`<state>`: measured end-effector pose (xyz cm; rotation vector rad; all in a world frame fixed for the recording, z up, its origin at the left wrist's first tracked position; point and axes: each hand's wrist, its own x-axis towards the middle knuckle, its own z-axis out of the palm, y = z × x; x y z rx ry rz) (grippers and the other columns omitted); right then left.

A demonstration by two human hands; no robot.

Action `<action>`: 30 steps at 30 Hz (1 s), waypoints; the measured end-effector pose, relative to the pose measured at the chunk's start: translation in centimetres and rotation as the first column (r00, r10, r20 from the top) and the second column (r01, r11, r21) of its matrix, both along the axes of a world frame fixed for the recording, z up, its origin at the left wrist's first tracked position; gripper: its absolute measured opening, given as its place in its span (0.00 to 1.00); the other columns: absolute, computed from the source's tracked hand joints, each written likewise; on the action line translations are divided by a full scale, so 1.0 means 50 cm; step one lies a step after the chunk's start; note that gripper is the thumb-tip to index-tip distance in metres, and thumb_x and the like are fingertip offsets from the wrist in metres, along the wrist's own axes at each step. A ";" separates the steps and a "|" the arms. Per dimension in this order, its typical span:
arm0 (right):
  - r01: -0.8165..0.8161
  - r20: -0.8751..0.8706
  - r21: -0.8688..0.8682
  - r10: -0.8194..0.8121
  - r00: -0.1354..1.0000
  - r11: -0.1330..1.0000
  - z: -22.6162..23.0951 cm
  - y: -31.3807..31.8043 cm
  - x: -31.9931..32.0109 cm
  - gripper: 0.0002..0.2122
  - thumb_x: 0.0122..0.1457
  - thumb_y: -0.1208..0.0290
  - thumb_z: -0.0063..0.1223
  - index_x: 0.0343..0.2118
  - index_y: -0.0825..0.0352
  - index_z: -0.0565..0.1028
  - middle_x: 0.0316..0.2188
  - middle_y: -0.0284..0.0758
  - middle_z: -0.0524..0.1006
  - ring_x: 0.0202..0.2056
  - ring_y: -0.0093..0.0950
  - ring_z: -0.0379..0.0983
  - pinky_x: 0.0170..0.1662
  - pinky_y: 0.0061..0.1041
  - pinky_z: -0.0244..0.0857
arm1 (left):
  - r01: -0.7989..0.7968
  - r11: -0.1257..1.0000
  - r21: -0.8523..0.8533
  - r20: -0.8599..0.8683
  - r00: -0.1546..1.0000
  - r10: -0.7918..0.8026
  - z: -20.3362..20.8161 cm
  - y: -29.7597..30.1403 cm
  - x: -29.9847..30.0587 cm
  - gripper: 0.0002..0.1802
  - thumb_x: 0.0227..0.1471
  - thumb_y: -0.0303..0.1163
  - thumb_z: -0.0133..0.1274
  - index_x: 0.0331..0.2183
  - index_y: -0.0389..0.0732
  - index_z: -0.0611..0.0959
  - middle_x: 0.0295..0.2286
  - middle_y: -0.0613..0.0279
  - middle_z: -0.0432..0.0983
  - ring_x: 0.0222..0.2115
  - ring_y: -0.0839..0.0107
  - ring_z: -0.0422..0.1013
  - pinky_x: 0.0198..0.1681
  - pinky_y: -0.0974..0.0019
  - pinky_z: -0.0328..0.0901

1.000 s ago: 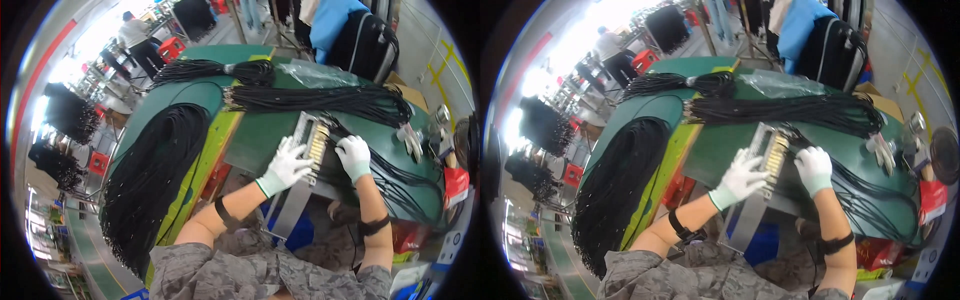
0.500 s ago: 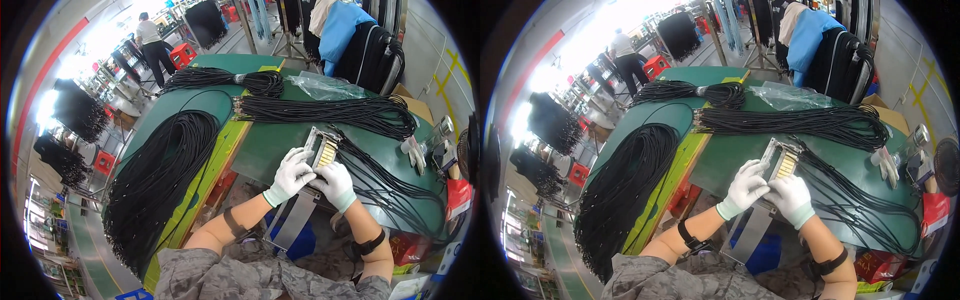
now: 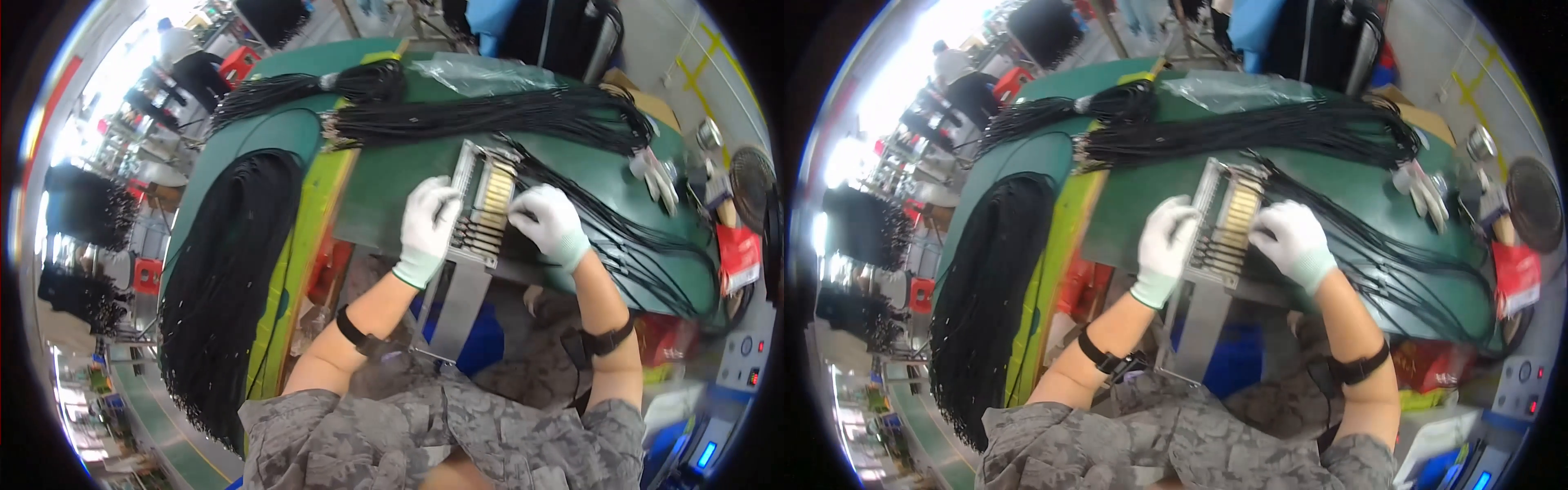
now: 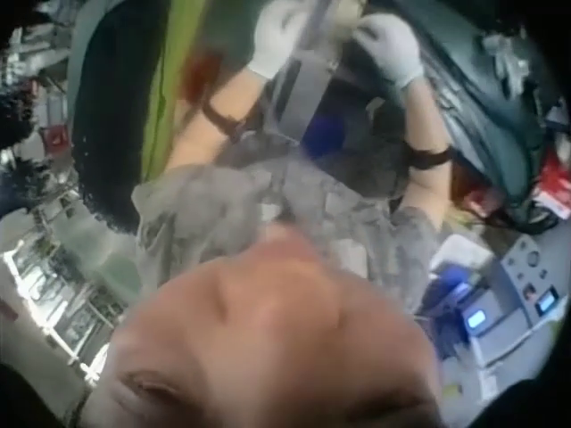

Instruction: Placing individual black cables into a metal fixture for organization or assembly.

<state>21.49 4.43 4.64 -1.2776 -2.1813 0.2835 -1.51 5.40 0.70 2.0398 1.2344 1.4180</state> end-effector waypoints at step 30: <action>0.051 0.265 0.098 -0.076 0.961 0.994 -0.024 -0.007 -0.016 0.05 0.46 0.67 0.60 0.26 0.58 0.76 0.26 0.30 0.73 0.34 0.33 0.69 0.38 0.32 0.61 | 0.163 0.983 0.089 -0.456 0.884 -0.105 0.021 -0.001 0.013 0.15 0.50 0.40 0.56 0.41 0.49 0.84 0.48 0.45 0.71 0.52 0.43 0.62 0.58 0.50 0.55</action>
